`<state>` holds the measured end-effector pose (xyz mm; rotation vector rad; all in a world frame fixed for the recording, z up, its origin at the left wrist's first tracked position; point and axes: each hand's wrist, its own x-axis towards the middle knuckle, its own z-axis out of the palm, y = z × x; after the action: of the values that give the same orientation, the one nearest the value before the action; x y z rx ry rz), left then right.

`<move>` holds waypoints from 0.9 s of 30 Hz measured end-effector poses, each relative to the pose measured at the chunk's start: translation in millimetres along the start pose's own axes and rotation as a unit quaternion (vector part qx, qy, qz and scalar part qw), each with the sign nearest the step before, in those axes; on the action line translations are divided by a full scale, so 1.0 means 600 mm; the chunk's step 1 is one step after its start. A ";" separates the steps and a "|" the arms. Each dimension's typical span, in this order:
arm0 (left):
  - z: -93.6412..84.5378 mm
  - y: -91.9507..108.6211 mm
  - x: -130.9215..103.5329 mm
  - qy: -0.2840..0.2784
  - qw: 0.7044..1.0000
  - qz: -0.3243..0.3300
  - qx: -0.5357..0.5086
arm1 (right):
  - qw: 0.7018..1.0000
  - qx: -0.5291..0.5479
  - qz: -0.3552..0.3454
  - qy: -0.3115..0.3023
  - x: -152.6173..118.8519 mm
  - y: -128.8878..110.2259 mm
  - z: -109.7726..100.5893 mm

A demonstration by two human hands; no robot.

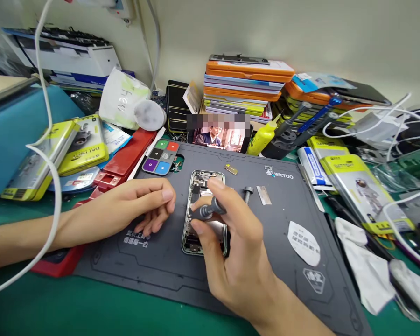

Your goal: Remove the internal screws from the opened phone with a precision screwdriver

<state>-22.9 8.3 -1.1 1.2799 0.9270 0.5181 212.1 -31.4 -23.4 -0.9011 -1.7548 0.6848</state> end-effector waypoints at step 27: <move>0.006 0.008 -0.004 -0.019 0.999 -0.014 0.037 | 0.975 -0.143 -0.107 -0.132 0.011 -0.023 -0.039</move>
<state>-20.4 5.3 4.0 1.3373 0.9381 0.4387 229.1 -32.8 -1.7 -0.8220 -2.1925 0.4303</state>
